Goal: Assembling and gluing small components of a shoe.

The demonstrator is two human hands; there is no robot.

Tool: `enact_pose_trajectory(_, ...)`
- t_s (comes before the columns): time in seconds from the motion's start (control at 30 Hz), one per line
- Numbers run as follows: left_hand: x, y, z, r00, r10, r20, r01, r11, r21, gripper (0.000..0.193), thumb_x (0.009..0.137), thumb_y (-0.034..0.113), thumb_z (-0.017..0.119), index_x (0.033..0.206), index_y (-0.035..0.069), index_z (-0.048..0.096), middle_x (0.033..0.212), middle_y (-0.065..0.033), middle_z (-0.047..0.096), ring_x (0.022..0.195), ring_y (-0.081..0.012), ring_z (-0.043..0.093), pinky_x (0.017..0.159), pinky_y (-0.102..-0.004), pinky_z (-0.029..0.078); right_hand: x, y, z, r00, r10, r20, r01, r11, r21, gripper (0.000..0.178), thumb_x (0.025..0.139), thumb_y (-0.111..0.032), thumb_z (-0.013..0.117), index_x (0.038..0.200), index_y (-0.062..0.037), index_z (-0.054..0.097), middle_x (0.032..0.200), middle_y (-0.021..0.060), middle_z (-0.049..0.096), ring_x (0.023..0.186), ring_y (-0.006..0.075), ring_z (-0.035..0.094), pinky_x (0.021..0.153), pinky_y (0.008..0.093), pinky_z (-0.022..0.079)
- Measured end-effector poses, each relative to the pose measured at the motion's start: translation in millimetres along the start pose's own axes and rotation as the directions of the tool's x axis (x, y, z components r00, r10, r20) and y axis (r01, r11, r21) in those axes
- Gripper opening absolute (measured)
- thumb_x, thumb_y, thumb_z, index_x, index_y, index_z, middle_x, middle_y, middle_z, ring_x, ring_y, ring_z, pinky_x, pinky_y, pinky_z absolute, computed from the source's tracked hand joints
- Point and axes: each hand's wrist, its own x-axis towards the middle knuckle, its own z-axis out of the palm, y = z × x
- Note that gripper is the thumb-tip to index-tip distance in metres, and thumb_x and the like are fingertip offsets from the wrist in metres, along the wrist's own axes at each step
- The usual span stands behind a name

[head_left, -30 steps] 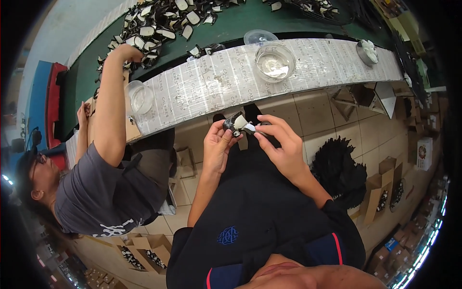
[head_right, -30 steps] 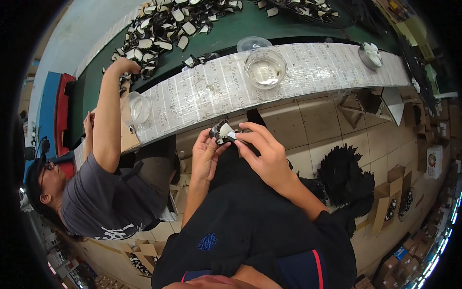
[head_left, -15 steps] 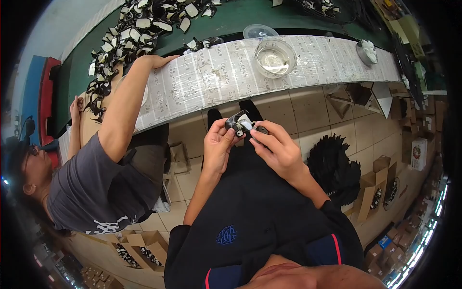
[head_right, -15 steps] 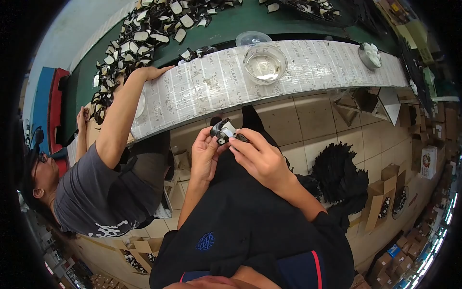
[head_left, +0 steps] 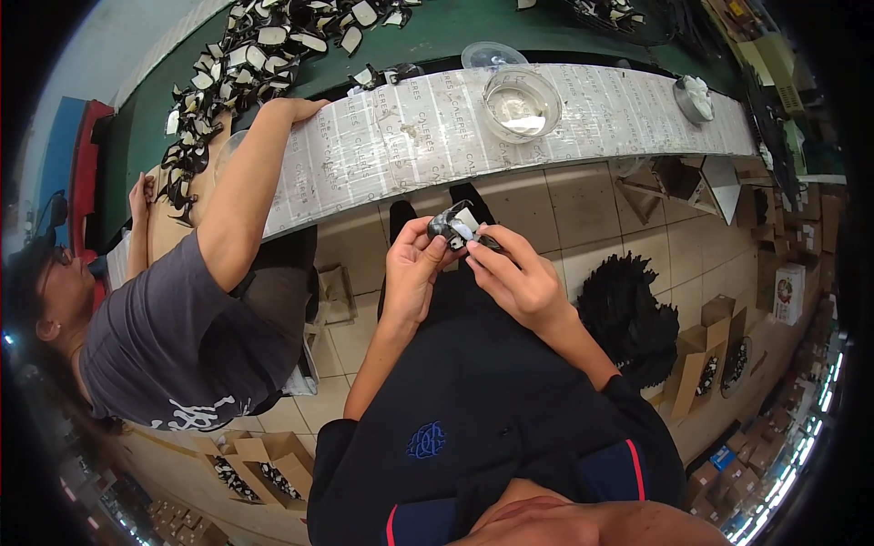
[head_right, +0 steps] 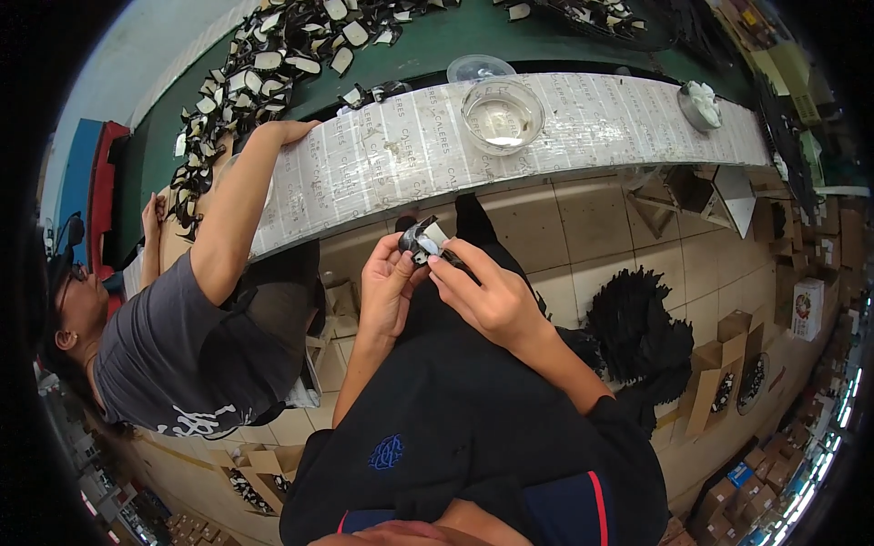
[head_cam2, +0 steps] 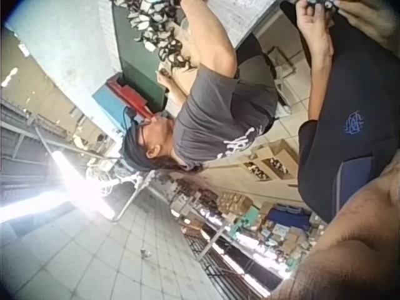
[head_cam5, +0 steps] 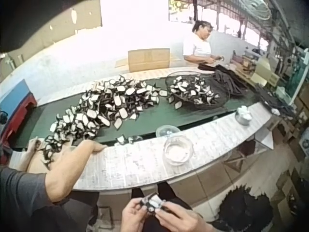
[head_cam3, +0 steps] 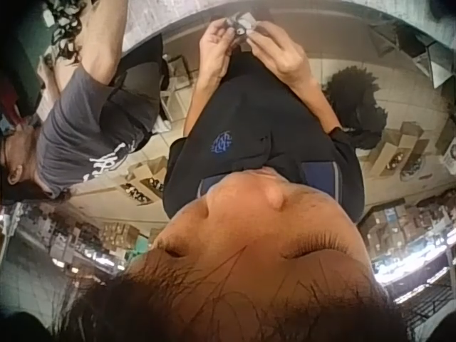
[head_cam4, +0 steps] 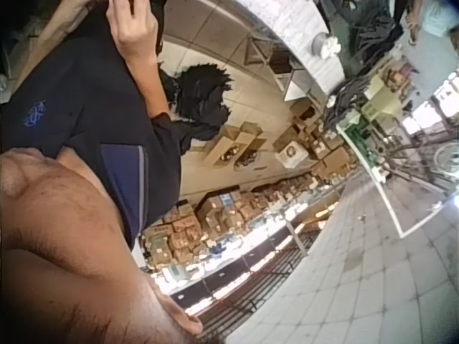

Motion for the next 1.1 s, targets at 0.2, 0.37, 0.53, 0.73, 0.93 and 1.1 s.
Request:
enact_pose_trajectory(0.2, -1, 2, 1, 1.000, 0.005, 0.006, -0.004, 1.000, -0.021, 0.028, 0.097, 0.012, 0.060, 0.120, 0.000, 0.050, 0.113, -0.0110, 0.063, 0.100, -0.0165, 0.065, 0.088, -0.0315, 0.056, 1, -2, 0, 0.996, 0.072, -0.046, -0.066, 0.991, 0.119, 0.031, 0.075, 0.002, 0.077, 0.104, 0.0005, 0.067, 0.109, 0.0160, 0.064, 0.087, 0.0256, 0.068, 0.069, 0.0313, 0.057)
enact_pose_trajectory(0.37, 0, 2, -2, 1.000, -0.002, -0.001, 0.002, 1.000, -0.021, 0.028, 0.097, 0.011, 0.060, 0.120, 0.000, 0.050, 0.114, -0.0111, 0.063, 0.101, -0.0169, 0.064, 0.088, -0.0332, 0.057, 6, -11, -11, 0.989, 0.132, -0.074, -0.117, 0.977, 0.176, 0.029, 0.074, 0.004, 0.077, 0.102, 0.0015, 0.068, 0.106, 0.0170, 0.067, 0.090, 0.0252, 0.068, 0.075, 0.0296, 0.056)
enact_pose_trajectory(0.53, 0, -1, -5, 1.000, -0.006, -0.008, 0.006, 1.000, -0.020, 0.027, 0.097, 0.011, 0.060, 0.119, -0.001, 0.051, 0.114, -0.0114, 0.063, 0.101, -0.0169, 0.064, 0.088, -0.0327, 0.057, 8, -14, -23, 0.974, 0.217, -0.059, -0.195, 0.946, 0.257, 0.027, 0.076, 0.003, 0.076, 0.102, -0.0001, 0.068, 0.108, 0.0145, 0.065, 0.092, 0.0270, 0.067, 0.078, 0.0332, 0.056)
enact_pose_trajectory(0.73, 1, -1, -4, 1.000, 0.008, 0.020, -0.008, 1.000, 0.018, 0.028, 0.097, 0.012, 0.060, 0.121, 0.001, 0.052, 0.113, -0.0111, 0.065, 0.101, -0.0164, 0.065, 0.089, -0.0337, 0.056, 13, 4, -14, 0.993, 0.120, 0.002, -0.120, 0.985, 0.121, 0.027, 0.077, 0.001, 0.075, 0.103, -0.0017, 0.068, 0.108, 0.0138, 0.064, 0.086, 0.0266, 0.068, 0.071, 0.0328, 0.057)
enact_pose_trajectory(0.93, 1, 2, -1, 1.000, -0.003, -0.002, 0.003, 1.000, -0.001, 0.027, 0.095, 0.009, 0.063, 0.117, -0.001, 0.052, 0.112, -0.0122, 0.064, 0.098, -0.0160, 0.064, 0.086, -0.0314, 0.057, 15, 4, -12, 0.992, 0.113, 0.064, -0.120, 0.985, 0.126, 0.027, 0.078, 0.000, 0.074, 0.104, -0.0028, 0.067, 0.108, 0.0130, 0.063, 0.080, 0.0250, 0.068, 0.065, 0.0327, 0.057)
enact_pose_trajectory(1.1, 1, 3, 2, 1.000, -0.001, -0.008, 0.001, 1.000, 0.010, 0.028, 0.094, 0.009, 0.064, 0.117, -0.001, 0.052, 0.111, -0.0123, 0.064, 0.099, -0.0162, 0.064, 0.086, -0.0315, 0.056, 15, 8, -8, 0.992, 0.110, 0.053, -0.116, 0.986, 0.118, 0.026, 0.079, -0.001, 0.073, 0.105, -0.0025, 0.067, 0.108, 0.0131, 0.063, 0.079, 0.0257, 0.068, 0.065, 0.0328, 0.057)
